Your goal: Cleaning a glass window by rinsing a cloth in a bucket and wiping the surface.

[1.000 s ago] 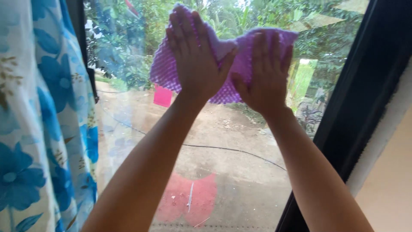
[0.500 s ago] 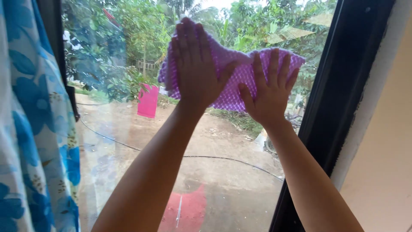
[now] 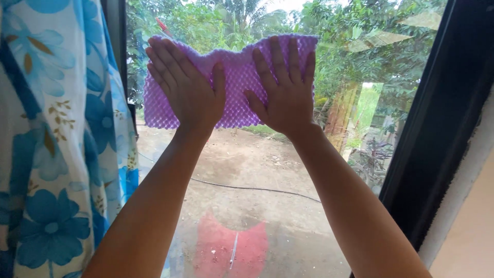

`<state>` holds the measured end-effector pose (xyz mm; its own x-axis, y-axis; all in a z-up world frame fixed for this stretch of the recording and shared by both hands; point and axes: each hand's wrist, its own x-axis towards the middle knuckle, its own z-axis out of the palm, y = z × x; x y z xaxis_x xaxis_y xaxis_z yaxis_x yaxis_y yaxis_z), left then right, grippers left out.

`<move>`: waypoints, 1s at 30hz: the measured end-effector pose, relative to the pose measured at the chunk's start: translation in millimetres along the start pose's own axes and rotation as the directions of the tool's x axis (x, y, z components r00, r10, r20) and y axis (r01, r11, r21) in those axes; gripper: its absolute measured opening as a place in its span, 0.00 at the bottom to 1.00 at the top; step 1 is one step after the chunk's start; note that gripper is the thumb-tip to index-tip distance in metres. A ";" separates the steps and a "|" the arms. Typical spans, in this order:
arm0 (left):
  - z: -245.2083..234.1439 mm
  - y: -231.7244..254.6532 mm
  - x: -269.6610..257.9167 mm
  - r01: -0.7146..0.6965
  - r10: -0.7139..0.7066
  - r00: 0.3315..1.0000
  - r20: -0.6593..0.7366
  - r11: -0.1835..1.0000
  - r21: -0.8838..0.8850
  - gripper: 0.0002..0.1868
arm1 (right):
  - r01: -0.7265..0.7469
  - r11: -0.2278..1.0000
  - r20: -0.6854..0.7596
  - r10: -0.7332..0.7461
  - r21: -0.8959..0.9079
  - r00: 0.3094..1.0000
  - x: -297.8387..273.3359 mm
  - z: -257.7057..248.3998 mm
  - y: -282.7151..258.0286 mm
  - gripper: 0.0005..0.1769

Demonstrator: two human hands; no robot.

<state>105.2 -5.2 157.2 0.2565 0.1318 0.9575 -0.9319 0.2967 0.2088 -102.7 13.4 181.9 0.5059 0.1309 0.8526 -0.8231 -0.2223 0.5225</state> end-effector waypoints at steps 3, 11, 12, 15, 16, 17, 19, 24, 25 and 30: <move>6.8 25.2 3.4 -0.035 0.035 0.999 0.018 0.999 -0.006 0.52 | -0.007 1.000 0.001 0.007 0.023 1.000 -8.0 -11.7 20.5 0.41; 18.4 125.6 -1.0 -0.111 0.122 0.989 0.081 0.985 -0.129 0.51 | -0.127 0.990 0.013 0.128 -0.057 0.992 -67.3 -37.3 95.0 0.42; 20.0 138.6 -2.7 -0.116 0.131 0.986 0.100 0.982 -0.146 0.51 | -0.169 0.984 0.025 0.170 -0.056 0.985 -75.3 -42.8 102.5 0.42; 36.2 167.8 -13.9 -0.159 0.182 0.976 0.119 0.971 -0.178 0.49 | -0.233 0.968 0.024 0.237 -0.097 0.971 -103.1 -48.5 123.3 0.43; 37.9 173.3 -15.8 -0.161 0.186 0.975 0.121 0.969 -0.189 0.49 | -0.238 0.965 0.025 0.242 -0.107 0.970 -108.1 -49.6 128.6 0.43; 38.2 175.6 -17.9 -0.210 0.234 0.964 0.124 0.960 -0.186 0.49 | -0.254 0.958 0.038 0.261 -0.130 0.965 -112.0 -49.0 131.2 0.43; 37.3 172.7 -18.0 -0.258 0.283 0.950 0.129 0.949 -0.184 0.48 | -0.271 0.950 0.053 0.282 -0.152 0.958 -113.3 -47.0 132.1 0.43; 28.9 129.4 -1.7 -0.274 0.310 0.935 0.173 0.940 -0.201 0.53 | -0.265 0.937 0.021 0.277 -0.228 0.961 -89.0 -28.1 119.7 0.46; 25.5 117.0 2.0 -0.274 0.307 0.936 0.172 0.942 -0.193 0.53 | -0.262 0.939 0.019 0.273 -0.221 0.962 -79.8 -22.8 113.5 0.46; 6.0 50.4 10.0 -0.167 0.183 0.968 0.174 0.981 -0.099 0.56 | -0.119 0.977 -0.010 0.119 -0.177 0.993 -31.5 -7.2 63.2 0.43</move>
<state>59.3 5.4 178.5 0.0331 0.0170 0.9993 -0.9314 0.3631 0.0247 -172.5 2.1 188.1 0.4018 0.1135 0.9087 -0.9100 -0.0617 0.4101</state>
